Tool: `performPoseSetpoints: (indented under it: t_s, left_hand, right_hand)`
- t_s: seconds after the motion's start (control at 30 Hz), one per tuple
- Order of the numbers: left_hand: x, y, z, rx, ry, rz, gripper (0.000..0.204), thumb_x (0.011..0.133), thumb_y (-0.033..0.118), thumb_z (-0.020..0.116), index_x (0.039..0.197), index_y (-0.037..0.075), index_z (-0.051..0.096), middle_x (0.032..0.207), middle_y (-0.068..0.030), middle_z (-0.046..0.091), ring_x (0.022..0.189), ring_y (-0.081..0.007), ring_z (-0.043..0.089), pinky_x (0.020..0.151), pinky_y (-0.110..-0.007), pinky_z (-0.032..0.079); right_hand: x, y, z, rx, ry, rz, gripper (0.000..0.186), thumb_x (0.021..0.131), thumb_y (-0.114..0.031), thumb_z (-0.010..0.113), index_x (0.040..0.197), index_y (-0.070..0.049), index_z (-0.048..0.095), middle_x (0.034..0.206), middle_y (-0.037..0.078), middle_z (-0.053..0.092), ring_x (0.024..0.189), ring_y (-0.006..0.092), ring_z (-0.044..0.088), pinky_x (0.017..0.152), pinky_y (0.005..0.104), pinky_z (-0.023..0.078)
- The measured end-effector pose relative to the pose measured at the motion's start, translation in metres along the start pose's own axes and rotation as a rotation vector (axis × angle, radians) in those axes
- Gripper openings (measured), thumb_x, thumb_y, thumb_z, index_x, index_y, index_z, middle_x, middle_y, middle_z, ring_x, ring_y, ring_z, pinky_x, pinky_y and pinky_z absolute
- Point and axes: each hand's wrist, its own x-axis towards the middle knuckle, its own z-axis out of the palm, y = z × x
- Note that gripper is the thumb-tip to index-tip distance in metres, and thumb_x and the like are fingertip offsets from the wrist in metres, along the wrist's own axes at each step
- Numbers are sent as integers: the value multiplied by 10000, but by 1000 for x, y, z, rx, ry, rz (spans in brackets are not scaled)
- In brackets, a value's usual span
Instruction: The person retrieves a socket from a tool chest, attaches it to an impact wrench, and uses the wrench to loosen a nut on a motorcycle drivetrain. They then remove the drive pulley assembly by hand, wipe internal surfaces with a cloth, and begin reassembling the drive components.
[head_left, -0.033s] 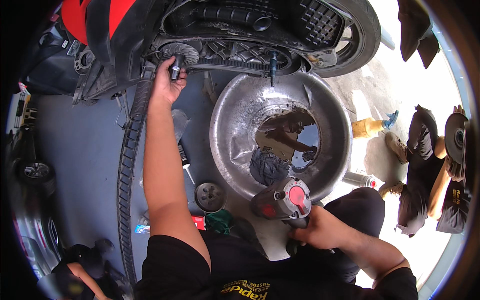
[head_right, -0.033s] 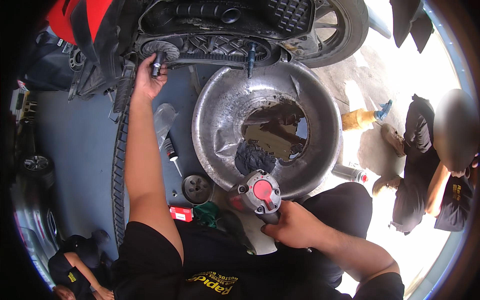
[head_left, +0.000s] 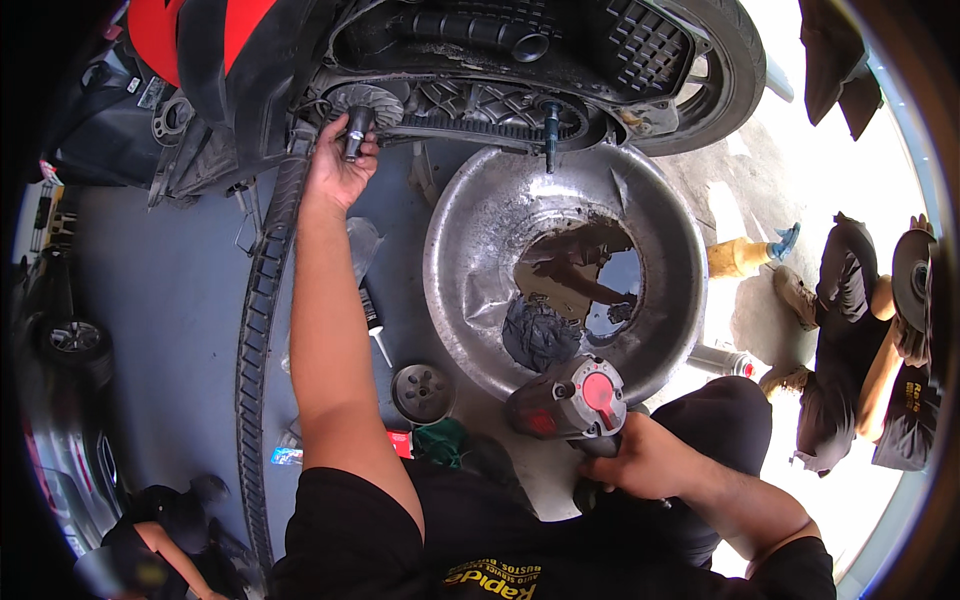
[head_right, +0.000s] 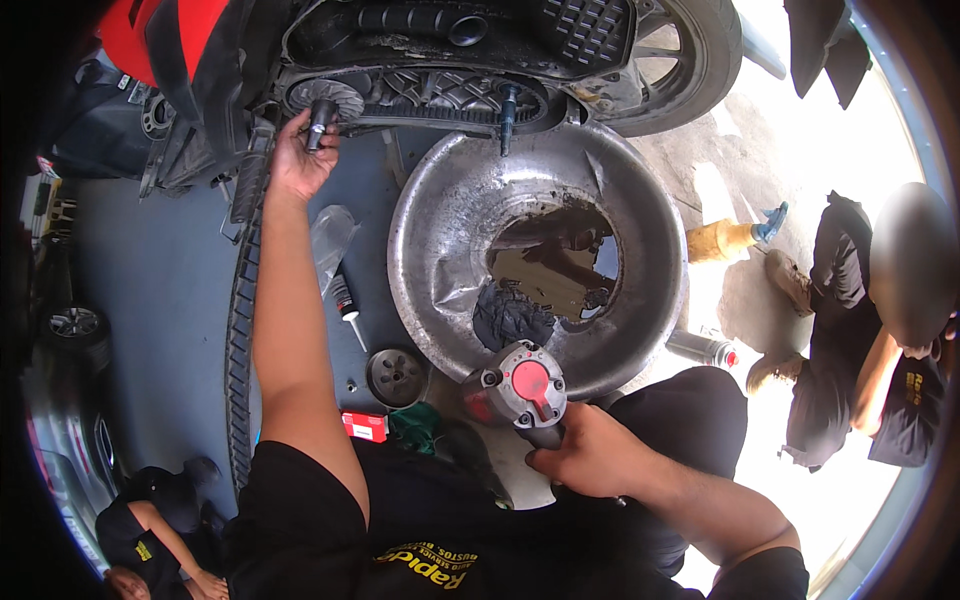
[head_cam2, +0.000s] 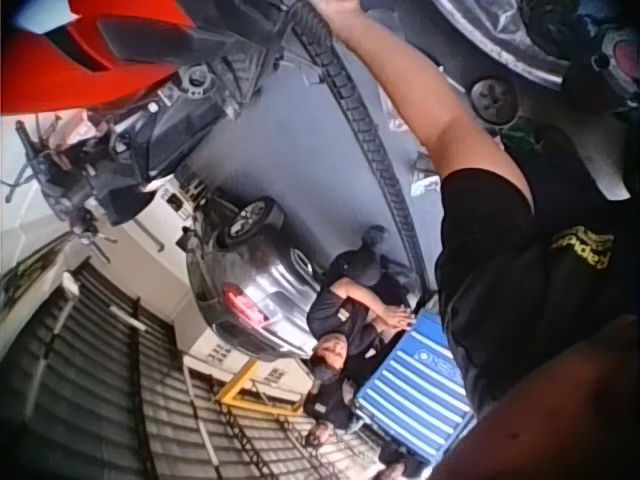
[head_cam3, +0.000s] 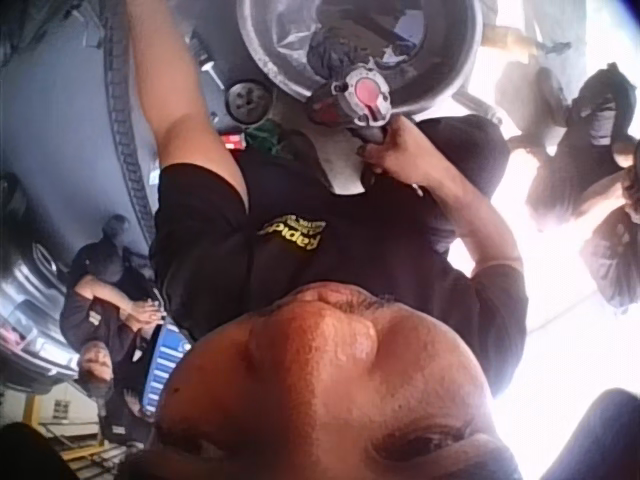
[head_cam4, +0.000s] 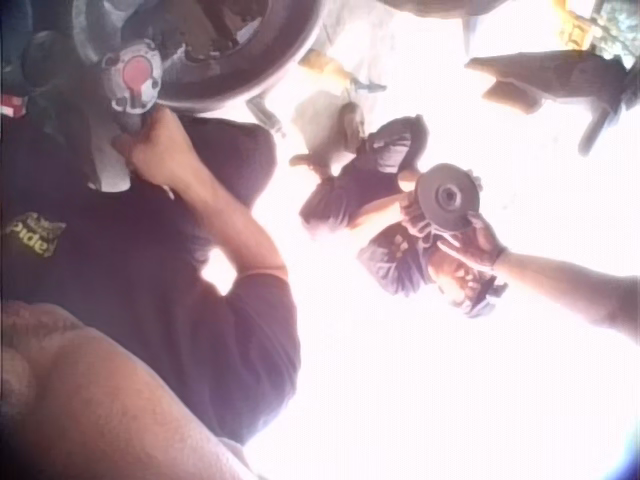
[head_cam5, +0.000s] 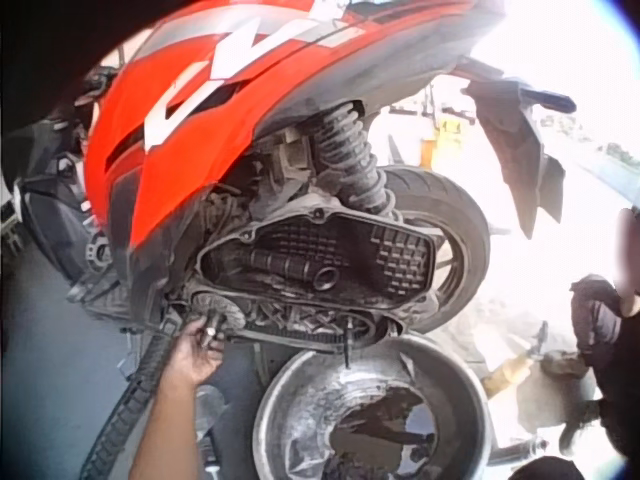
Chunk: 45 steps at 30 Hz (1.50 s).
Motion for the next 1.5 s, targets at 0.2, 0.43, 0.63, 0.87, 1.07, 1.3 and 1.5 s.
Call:
performPoseSetpoints:
  t_s: [0.2,0.43,0.63,0.87,1.07,1.3,1.5]
  left_hand:
    - [1,-1,-11,-506,-459,-183,359,985,347,579,985,-10,539,651,11,457,497,-76,371,444,-227,289]
    - [-8,-6,15,789,306,237,395,963,434,576,917,44,610,694,-32,567,561,-116,496,517,-268,404]
    - [-13,-4,17,431,193,152,405,981,416,544,990,23,637,692,-36,570,607,-118,530,550,-254,426]
    - [-1,-5,0,-439,-335,-126,323,980,345,592,966,24,552,587,52,384,481,-63,360,432,-204,296]
    - [2,-11,13,1068,465,557,467,944,425,593,1040,-28,650,879,-191,704,817,-346,682,728,-405,526]
    - [4,12,7,1445,389,372,653,914,521,576,1148,-87,618,1094,-276,672,1005,-399,659,904,-452,493]
    - [-58,-16,-14,759,173,-105,428,909,543,626,954,117,627,697,10,562,568,-62,471,532,-216,360]
  right_hand:
    - [2,11,3,41,26,1,418,831,-148,689,1197,15,568,725,78,667,631,152,647,599,303,507]
    - [-1,-7,2,7,16,103,351,834,-102,679,1151,24,596,738,70,664,628,140,639,599,302,512]
    - [3,-4,5,52,10,40,340,837,-78,670,1154,23,595,776,69,668,627,137,635,602,297,516]
    - [7,5,8,49,20,91,339,842,-101,676,1151,11,593,702,57,648,598,125,622,550,281,496]
    - [4,-1,5,17,25,132,360,845,-102,674,1174,8,580,704,59,645,595,132,621,557,288,500]
    - [8,-9,-5,63,-14,64,350,853,-108,668,1147,50,562,758,85,659,637,152,647,611,315,522]
    - [4,-2,3,103,62,31,295,840,-143,692,1070,23,607,776,97,665,686,149,614,678,322,498]
